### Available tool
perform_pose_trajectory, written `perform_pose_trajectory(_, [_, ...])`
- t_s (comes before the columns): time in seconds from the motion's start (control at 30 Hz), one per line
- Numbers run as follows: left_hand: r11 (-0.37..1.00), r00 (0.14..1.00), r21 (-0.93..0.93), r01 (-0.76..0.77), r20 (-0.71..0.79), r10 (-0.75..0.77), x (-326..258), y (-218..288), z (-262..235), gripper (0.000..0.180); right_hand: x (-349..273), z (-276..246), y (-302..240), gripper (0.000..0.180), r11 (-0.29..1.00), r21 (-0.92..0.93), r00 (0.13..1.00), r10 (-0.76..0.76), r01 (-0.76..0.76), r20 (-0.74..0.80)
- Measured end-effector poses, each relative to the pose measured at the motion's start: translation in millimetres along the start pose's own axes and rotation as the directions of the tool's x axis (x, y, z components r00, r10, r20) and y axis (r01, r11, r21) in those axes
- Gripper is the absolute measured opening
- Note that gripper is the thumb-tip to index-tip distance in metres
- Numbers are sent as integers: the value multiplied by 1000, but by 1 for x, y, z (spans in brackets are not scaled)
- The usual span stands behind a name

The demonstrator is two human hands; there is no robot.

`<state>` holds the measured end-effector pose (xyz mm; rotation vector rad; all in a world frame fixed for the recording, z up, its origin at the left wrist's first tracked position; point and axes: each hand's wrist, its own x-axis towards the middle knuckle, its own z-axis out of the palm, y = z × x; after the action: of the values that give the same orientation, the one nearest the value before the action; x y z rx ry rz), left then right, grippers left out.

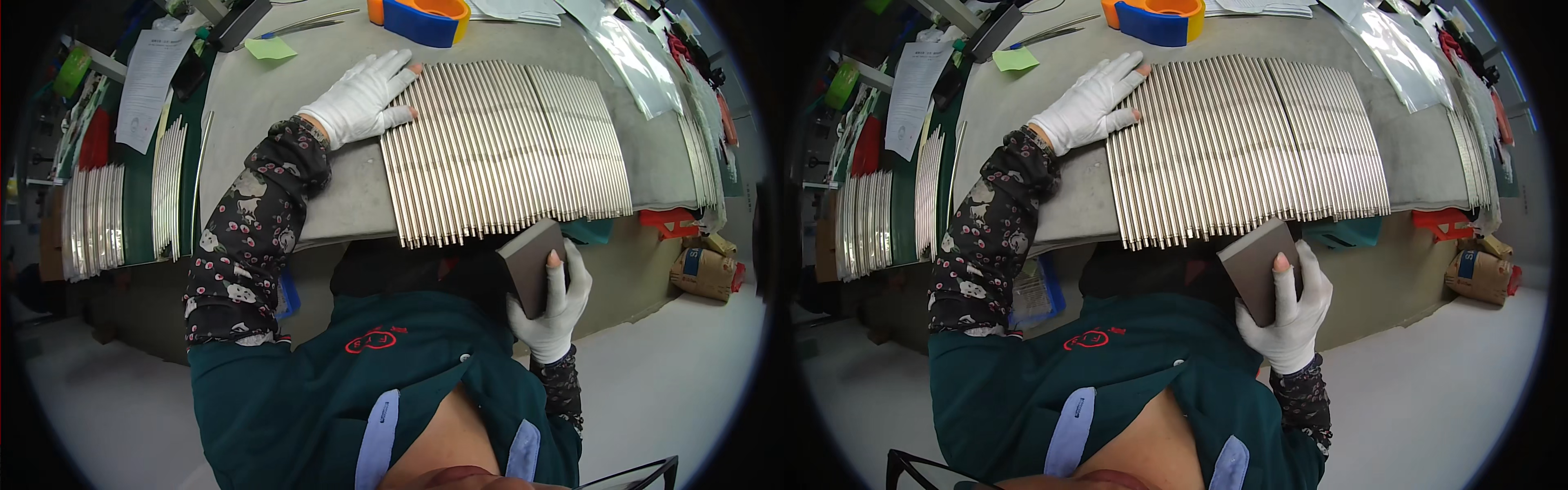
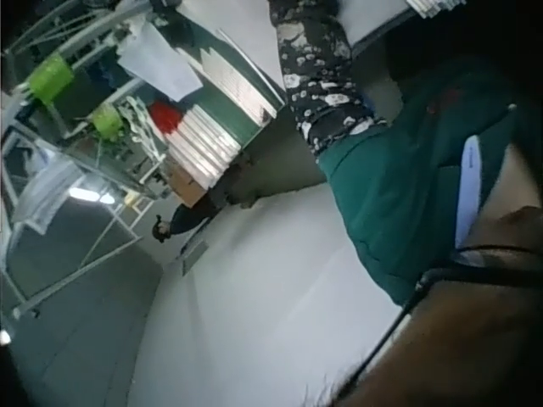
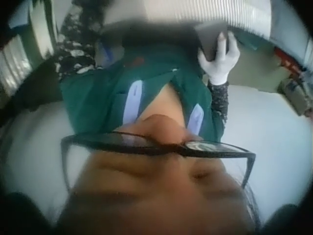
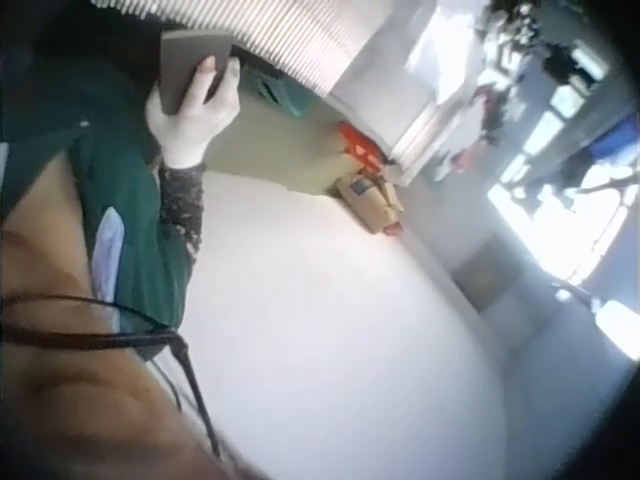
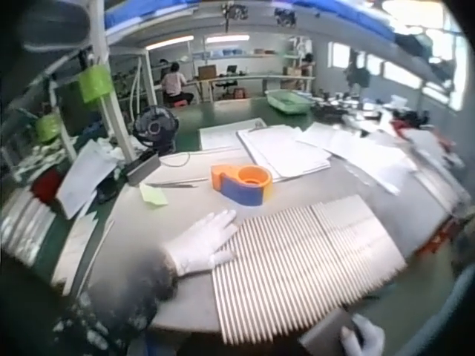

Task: Sanding and organizing metal rods on a workbench in a manufacturing environment.

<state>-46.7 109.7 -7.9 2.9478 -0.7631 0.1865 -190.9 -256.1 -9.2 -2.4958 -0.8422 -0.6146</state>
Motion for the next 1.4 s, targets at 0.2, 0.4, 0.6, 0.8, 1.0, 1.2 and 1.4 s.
perform_pose_trajectory(0.2, [994, 998, -98, -54, -48, 49, -2, -4, 3, 71, 5, 3, -5, 95, 1000, 11, 999, -16, 16, 34])
perform_pose_trajectory(0.4, [999, 991, 36, -35, -127, 39, -13, -6, 2, 76, 19, -2, -22, 96, 999, 47, 997, 12, -16, 80])
perform_pose_trajectory(0.6, [993, 994, -54, 102, -19, -103, -17, -4, 3, 80, 42, -2, -56, 91, 1000, 24, 991, 15, -18, 132])
perform_pose_trajectory(0.8, [984, 984, -51, 170, -40, -172, -14, 5, 1, 77, 57, 6, -80, 77, 998, -68, 967, 4, 14, 254])
perform_pose_trajectory(1.0, [983, 983, -47, 177, -41, -179, -13, 8, 1, 77, 59, 12, -93, 66, 988, -149, 961, -5, 48, 277])
perform_pose_trajectory(1.2, [980, 980, -38, 194, -28, -195, -12, 11, -4, 77, 107, 41, -97, 57, 962, -261, 960, -1, 78, 281])
perform_pose_trajectory(1.4, [972, 976, -84, 217, -15, -219, -16, 14, -7, 76, 78, 17, -100, 63, 954, -253, 929, -58, 158, 365])
